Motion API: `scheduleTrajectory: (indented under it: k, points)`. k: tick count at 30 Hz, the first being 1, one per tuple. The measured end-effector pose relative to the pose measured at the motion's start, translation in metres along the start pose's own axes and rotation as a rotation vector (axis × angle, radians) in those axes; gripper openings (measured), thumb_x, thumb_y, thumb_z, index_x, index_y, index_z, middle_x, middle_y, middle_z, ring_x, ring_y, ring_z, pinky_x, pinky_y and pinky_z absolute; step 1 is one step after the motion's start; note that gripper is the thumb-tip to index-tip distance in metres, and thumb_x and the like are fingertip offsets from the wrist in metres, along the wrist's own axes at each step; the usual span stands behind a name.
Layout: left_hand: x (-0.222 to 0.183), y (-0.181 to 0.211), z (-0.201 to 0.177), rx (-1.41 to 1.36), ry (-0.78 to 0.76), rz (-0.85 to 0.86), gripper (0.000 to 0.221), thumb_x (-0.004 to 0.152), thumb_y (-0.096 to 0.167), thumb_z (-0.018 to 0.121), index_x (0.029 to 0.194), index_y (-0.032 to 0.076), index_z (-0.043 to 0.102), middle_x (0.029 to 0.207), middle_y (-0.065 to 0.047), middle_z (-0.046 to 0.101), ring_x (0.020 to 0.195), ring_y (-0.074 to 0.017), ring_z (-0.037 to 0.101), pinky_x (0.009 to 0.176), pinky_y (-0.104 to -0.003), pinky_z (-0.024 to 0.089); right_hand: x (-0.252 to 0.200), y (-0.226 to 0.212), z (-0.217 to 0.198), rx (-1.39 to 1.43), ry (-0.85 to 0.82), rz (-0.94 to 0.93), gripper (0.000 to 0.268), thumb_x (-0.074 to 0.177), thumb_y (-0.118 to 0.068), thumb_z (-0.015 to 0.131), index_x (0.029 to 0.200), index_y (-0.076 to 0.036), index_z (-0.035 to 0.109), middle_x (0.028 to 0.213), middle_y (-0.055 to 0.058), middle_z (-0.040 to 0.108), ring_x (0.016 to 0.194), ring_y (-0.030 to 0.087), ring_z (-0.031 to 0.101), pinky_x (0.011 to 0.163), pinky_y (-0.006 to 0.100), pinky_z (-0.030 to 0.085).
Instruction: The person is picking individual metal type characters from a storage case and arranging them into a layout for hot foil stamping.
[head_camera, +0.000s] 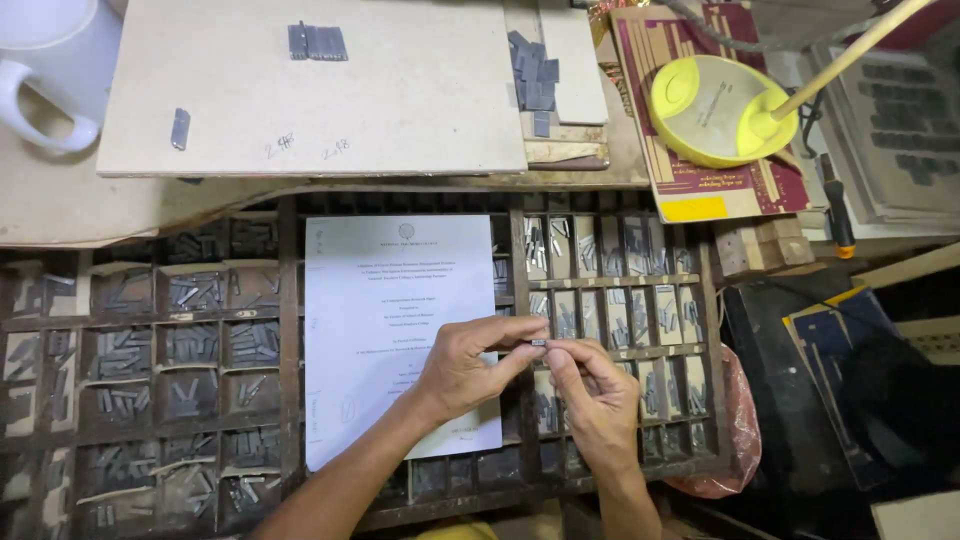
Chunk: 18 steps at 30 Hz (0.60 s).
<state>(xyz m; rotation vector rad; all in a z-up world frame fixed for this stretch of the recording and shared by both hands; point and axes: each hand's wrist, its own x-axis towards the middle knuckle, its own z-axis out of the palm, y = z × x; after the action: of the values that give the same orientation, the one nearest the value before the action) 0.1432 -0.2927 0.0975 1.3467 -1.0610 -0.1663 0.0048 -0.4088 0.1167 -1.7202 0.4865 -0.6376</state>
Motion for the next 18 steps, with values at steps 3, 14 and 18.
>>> scheduleTrajectory:
  k: [3,14,18]
  points:
    - [-0.001,-0.001,0.0,-0.056,-0.01,-0.076,0.031,0.092,0.01,0.078,0.122,0.008,0.072,0.115,-0.012,0.078,0.099,-0.0211,0.08,0.092,-0.028,0.068,0.0,0.002,0.001,0.024,0.003,0.008,0.02,0.098,-0.016,0.068,0.111,-0.004,0.077,0.098,0.006,0.074,0.072,0.01,0.063,0.063,0.021,0.056]
    - [-0.005,-0.002,-0.003,-0.047,-0.02,-0.061,0.03,0.092,0.009,0.077,0.122,0.008,0.072,0.116,-0.013,0.077,0.102,-0.0227,0.08,0.094,-0.03,0.067,-0.002,0.006,0.005,0.081,0.015,0.007,0.018,0.097,-0.013,0.068,0.109,-0.002,0.077,0.092,0.006,0.073,0.067,0.01,0.062,0.059,0.02,0.055]
    - [-0.01,-0.011,-0.003,0.036,-0.024,0.023,0.029,0.093,0.009,0.077,0.122,0.009,0.071,0.116,-0.011,0.077,0.106,-0.0247,0.079,0.097,-0.033,0.066,-0.002,0.003,0.009,0.063,0.057,0.057,0.018,0.096,-0.016,0.071,0.106,-0.003,0.078,0.081,0.003,0.071,0.064,0.008,0.058,0.057,0.02,0.052]
